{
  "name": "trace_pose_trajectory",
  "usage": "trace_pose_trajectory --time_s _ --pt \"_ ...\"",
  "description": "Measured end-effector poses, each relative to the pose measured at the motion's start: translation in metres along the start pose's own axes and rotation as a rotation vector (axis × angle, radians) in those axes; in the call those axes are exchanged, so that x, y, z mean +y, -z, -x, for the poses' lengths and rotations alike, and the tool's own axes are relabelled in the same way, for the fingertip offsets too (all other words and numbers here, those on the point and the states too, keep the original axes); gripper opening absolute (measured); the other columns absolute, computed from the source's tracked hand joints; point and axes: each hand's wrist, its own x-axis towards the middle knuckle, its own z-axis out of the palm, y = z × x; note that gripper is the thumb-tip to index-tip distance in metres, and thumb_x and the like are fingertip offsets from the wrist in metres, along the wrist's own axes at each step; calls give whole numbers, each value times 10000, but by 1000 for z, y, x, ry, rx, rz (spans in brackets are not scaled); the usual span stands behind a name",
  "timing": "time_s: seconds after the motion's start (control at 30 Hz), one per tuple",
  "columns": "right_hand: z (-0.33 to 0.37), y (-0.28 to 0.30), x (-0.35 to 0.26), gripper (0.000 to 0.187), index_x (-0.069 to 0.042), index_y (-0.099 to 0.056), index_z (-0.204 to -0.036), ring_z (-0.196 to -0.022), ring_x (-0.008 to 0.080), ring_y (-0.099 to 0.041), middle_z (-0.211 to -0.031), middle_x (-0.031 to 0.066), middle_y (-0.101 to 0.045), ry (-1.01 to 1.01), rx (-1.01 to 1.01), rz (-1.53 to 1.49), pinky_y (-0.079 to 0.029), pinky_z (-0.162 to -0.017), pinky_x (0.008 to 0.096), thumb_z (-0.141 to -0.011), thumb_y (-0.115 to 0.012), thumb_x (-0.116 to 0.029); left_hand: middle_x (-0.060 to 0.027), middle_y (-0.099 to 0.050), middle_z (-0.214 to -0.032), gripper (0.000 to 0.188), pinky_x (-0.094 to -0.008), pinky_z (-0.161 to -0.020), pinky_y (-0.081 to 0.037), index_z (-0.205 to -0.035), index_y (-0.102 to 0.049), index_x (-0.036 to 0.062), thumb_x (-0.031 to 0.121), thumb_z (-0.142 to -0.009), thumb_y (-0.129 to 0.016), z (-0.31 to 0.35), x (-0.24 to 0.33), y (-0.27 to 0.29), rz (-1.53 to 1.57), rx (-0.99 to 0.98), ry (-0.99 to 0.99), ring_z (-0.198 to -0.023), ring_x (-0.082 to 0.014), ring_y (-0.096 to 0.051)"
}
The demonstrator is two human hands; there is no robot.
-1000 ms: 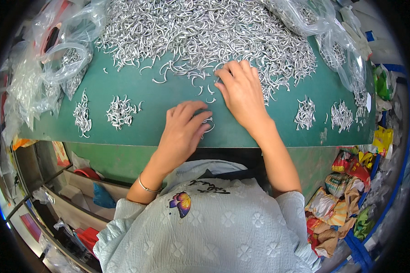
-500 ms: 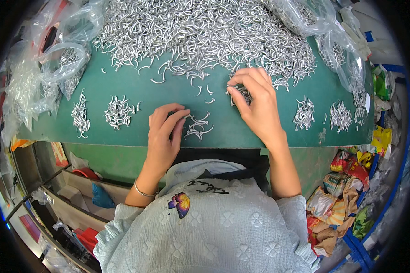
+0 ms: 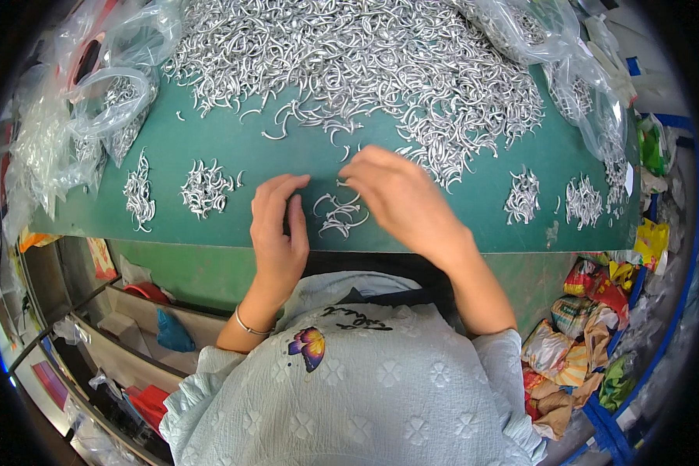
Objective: The person sorts small silver metal hooks on a green work table by hand. They pick individual hooks from a large central pile and arrange them into smaller, distinct clusters on the table surface.
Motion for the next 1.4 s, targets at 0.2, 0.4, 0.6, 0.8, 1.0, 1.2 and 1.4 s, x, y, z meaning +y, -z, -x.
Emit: trace_pose_trajectory --time_s 0.2,0.4,0.6,0.8,1.0,1.2,1.4 --pt "-13 -5 18 211 -19 -648 -1005 -968 299 -562 -1006 96 -594 90 115 172 -447 -851 394 -802 -702 -48 -111 -568 -1200 428 -463 -989 -355 -1185 -597 33 12 -771 -701 -3 21 -24 -159 -286 -229 -1144 -306 -535" --pt "0 15 29 226 -42 -637 -971 -932 285 -536 -978 81 -565 52 185 391 -421 -827 399 -763 -724 -43 -120 -538 -1214 463 -522 -1020 -355 -1176 -596 28 124 -754 -761 5 5 -15 -75 -371 -279 -1172 -319 -506" --pt "5 0 14 167 -59 -648 -926 -913 260 -529 -943 57 -559 73 16 216 -373 -780 360 -771 -709 -46 -128 -562 -1156 402 -533 -1048 -365 -1116 -628 18 101 -747 -763 4 7 -10 -8 -365 -242 -1134 -343 -528" --pt "0 10 13 217 -56 -633 -977 -926 270 -533 -976 73 -565 111 204 368 -392 -800 376 -773 -703 -35 -128 -581 -1069 292 -522 -1000 -437 -1026 -655 11 13 -746 -736 5 0 -14 31 -294 -261 -1064 -338 -561" --pt "6 5 18 175 -60 -613 -933 -973 256 -514 -995 69 -549 95 60 438 -385 -811 379 -784 -705 -64 -119 -587 -1034 258 -504 -987 -456 -988 -653 6 -21 -743 -727 3 -1 -15 46 -253 -265 -1026 -330 -579" --pt "-14 9 5 168 -52 -611 -921 -951 266 -509 -984 79 -546 138 212 462 -382 -806 384 -783 -706 -65 -121 -589 -1039 282 -462 -946 -472 -1004 -644 2 -40 -738 -724 6 -4 -13 49 -218 -242 -1015 -336 -585" --pt "-33 -7 19 178 -33 -599 -926 -931 275 -506 -948 87 -535 137 140 520 -386 -798 387 -781 -700 -54 -112 -598 -1064 320 -453 -926 -450 -1053 -641 12 -35 -746 -717 2 5 -9 -8 -223 -207 -1037 -331 -571"
